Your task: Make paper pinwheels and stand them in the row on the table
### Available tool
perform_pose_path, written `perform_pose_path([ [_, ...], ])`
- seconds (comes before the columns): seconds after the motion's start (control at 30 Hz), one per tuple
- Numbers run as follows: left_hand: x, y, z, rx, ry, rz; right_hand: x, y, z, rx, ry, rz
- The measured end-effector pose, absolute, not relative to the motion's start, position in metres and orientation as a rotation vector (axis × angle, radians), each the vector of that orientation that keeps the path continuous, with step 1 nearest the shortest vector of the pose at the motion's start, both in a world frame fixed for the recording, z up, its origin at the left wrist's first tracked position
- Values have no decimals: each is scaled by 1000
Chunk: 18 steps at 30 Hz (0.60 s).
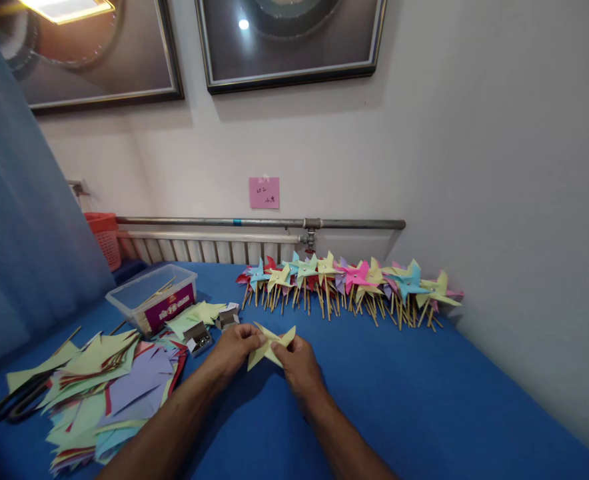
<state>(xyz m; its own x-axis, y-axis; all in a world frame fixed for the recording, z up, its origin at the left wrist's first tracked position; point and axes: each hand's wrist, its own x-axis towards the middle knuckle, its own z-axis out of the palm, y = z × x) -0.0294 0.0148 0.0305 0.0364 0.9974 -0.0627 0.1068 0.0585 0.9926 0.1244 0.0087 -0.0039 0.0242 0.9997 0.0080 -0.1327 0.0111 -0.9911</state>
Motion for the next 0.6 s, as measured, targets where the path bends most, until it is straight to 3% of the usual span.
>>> perform_pose_path([
  [0.17, -82, 16, 55, 1937, 1975, 821, 125, 14, -10, -1132, -1092, 1238],
  [0.27, -113, 15, 66, 1972, 2349, 362, 124, 19, -13, -1147, -1087, 1226],
  [0.37, -134, 16, 66, 1964, 2395, 119, 124, 22, -17, -1178, -1102, 1197],
  [0.6, -144, 25, 49, 1933, 2340, 251, 127, 20, -17, -1201, -1130, 1221],
])
